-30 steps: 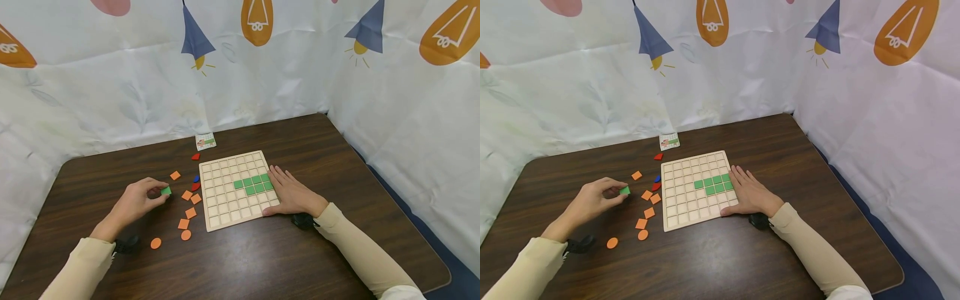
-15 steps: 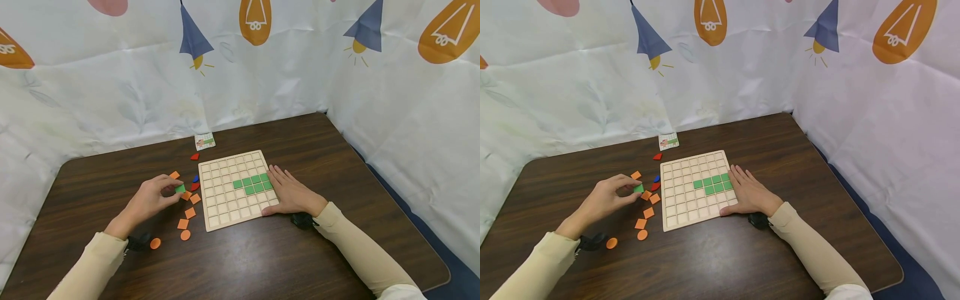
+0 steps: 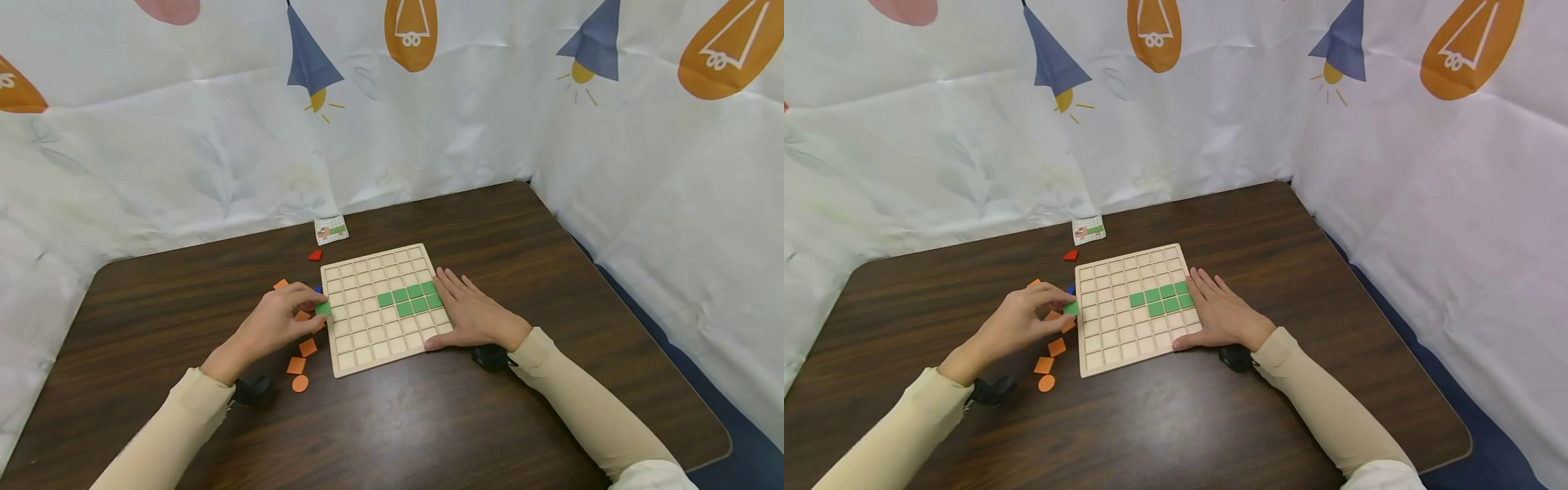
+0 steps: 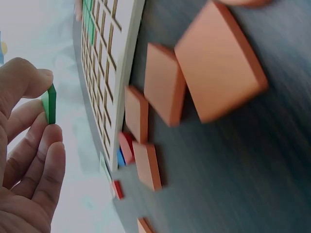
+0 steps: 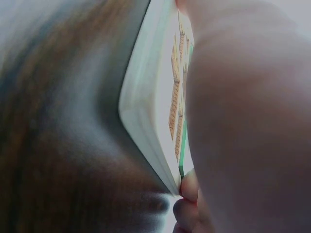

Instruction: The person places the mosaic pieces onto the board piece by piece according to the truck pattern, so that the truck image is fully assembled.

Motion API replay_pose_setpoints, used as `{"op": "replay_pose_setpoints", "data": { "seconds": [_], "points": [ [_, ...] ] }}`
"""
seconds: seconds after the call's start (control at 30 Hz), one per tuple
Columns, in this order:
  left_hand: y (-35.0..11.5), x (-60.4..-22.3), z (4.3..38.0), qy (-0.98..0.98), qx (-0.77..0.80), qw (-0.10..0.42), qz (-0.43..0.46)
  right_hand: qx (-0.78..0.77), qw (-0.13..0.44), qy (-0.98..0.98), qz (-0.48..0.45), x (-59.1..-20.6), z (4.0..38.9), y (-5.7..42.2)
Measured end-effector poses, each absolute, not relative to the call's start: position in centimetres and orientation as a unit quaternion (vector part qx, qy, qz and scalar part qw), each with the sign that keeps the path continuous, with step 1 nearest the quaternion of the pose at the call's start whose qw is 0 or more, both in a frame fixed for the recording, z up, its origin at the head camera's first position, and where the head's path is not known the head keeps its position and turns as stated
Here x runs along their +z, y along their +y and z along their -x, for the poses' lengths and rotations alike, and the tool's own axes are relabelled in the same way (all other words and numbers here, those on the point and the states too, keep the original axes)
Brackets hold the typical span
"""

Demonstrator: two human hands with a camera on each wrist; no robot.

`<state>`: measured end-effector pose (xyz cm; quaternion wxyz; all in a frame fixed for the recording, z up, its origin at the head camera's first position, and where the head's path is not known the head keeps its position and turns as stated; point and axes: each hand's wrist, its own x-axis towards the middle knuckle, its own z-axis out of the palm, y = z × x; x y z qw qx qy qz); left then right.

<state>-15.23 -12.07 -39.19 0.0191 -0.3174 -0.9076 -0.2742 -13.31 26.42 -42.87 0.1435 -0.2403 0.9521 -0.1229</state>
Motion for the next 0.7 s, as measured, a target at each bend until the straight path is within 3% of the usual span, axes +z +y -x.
{"op": "replay_pose_setpoints", "data": {
  "seconds": [0.7],
  "points": [
    [-6.5, -39.8, 16.0, -0.881, -0.283, -0.007, 0.379, -0.126, 0.141, 0.953, 0.238, -43.0, 13.5, 26.5]
  ]
}}
